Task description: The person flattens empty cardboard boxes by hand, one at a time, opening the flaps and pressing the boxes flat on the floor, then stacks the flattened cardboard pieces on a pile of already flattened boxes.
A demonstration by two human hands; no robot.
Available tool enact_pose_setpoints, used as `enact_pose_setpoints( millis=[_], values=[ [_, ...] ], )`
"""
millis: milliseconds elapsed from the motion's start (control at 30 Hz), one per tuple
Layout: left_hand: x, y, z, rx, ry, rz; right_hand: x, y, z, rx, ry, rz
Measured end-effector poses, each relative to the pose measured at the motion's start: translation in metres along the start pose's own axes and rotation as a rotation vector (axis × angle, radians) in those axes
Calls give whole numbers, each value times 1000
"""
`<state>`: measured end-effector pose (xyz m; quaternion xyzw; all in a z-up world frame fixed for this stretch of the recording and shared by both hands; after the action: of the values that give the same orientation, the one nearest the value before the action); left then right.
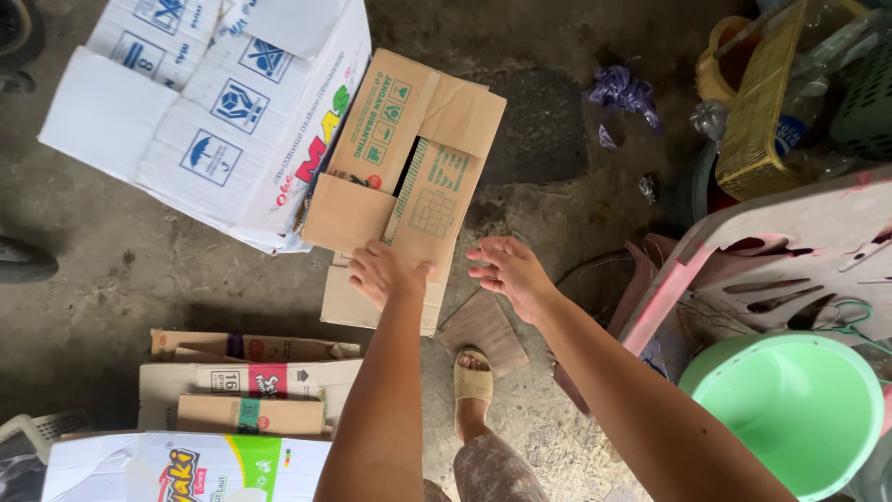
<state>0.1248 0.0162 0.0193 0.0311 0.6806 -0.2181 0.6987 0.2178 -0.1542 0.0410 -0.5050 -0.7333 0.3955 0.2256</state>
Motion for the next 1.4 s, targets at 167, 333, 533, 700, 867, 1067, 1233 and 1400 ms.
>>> enact_pose_setpoints(
  millis=[167,333,533,700,867,1067,1233,1400],
  values=[
    [17,-5,-1,56,-242,-11,-6,3,3,-20,-34,41],
    [19,-51,-1,252,-434,-28,3,-5,0,-30,-92,195],
    [-1,-106,-9,399,-703,184,22,-38,-10,-53,-237,308],
    [-9,-140,-35,503,-752,198,30,-80,0,184,-416,436],
    [-19,-172,-81,633,-780,150,23,-101,52,283,-239,269],
    [-45,-205,-138,832,-736,178,12,-108,145,199,-296,270],
    [-74,-200,-152,589,-557,410,7,-147,193,6,-548,371],
    [-89,-199,-168,437,-464,321,1,-194,216,-469,-1062,596]
  ],
)
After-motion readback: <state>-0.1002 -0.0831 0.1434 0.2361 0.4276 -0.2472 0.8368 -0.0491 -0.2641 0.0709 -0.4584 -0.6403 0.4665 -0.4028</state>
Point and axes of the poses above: each hand's wrist, its own y-axis towards the middle knuckle, its own x-axis out of the palm, z = x × y, the point moved 1 cm from there along y, towards the middle knuckle, and after that the axes turned 13 degrees about z, right-handed, at the moved point
